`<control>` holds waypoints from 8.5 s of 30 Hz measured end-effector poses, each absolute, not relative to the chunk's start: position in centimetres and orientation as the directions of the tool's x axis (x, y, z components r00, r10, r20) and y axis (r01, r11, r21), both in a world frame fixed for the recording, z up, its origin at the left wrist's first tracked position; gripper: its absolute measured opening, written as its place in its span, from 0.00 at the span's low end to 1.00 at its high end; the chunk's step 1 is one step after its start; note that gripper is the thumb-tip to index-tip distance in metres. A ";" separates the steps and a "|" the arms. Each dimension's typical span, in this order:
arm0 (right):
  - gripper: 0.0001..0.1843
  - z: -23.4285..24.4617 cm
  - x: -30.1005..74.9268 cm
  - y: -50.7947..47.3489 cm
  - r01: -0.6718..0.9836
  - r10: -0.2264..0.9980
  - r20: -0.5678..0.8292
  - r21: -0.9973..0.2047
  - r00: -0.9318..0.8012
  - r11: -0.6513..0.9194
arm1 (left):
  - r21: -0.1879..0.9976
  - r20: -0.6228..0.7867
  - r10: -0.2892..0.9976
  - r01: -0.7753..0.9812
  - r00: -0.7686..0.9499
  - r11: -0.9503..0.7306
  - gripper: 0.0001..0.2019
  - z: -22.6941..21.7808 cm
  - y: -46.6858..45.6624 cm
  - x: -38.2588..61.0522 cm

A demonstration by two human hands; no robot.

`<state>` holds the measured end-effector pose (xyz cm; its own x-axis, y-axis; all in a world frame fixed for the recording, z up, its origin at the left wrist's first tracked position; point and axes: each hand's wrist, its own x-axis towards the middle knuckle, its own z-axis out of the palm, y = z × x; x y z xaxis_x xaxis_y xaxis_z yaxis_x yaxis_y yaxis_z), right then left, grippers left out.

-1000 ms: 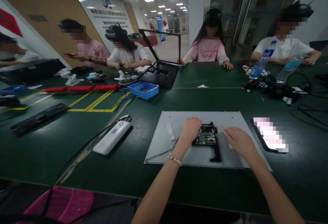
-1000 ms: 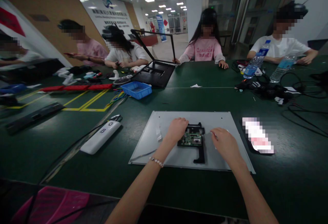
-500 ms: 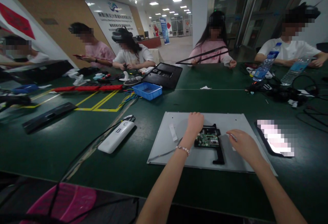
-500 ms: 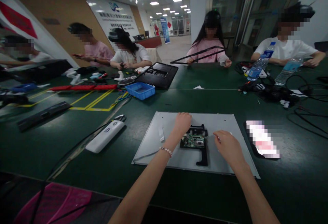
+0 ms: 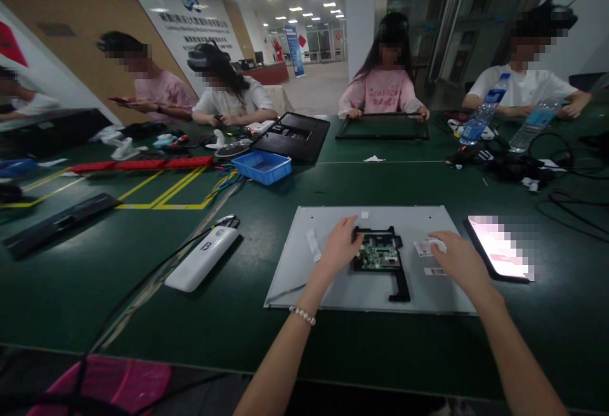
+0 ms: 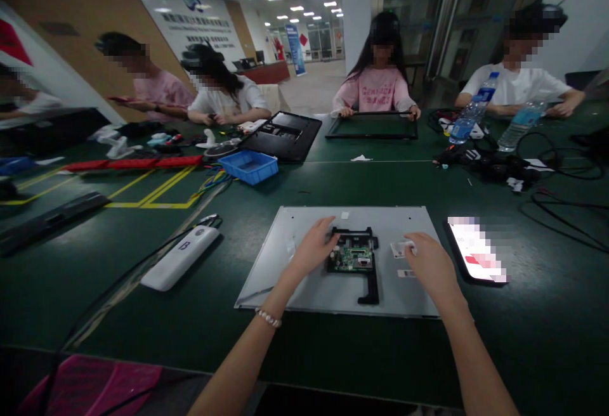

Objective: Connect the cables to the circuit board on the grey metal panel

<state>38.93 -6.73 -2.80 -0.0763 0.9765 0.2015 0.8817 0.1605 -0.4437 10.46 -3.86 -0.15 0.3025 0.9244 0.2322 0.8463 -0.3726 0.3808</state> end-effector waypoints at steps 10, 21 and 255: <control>0.18 -3.1 38.3 -6.7 0.850 0.983 0.123 -0.494 -0.138 0.182 | 0.567 0.211 0.906 0.709 0.366 -0.418 0.23 -0.9 -4.8 9.1; 0.16 -3.2 36.8 -5.7 0.875 0.965 0.221 -0.429 -0.139 0.224 | 0.536 0.144 0.858 0.690 0.493 -0.486 0.38 0.3 -5.9 8.8; 0.09 -2.9 34.9 -8.4 0.714 0.934 0.166 -0.607 -0.316 0.349 | 0.159 0.168 0.610 0.589 0.775 -0.792 0.17 1.2 -9.0 14.2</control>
<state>34.85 -8.40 -2.95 -0.3164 0.9341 0.1656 0.7137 0.3494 -0.6070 14.21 -9.04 1.24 0.7747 0.6096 0.1683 0.5889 -0.7924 0.1592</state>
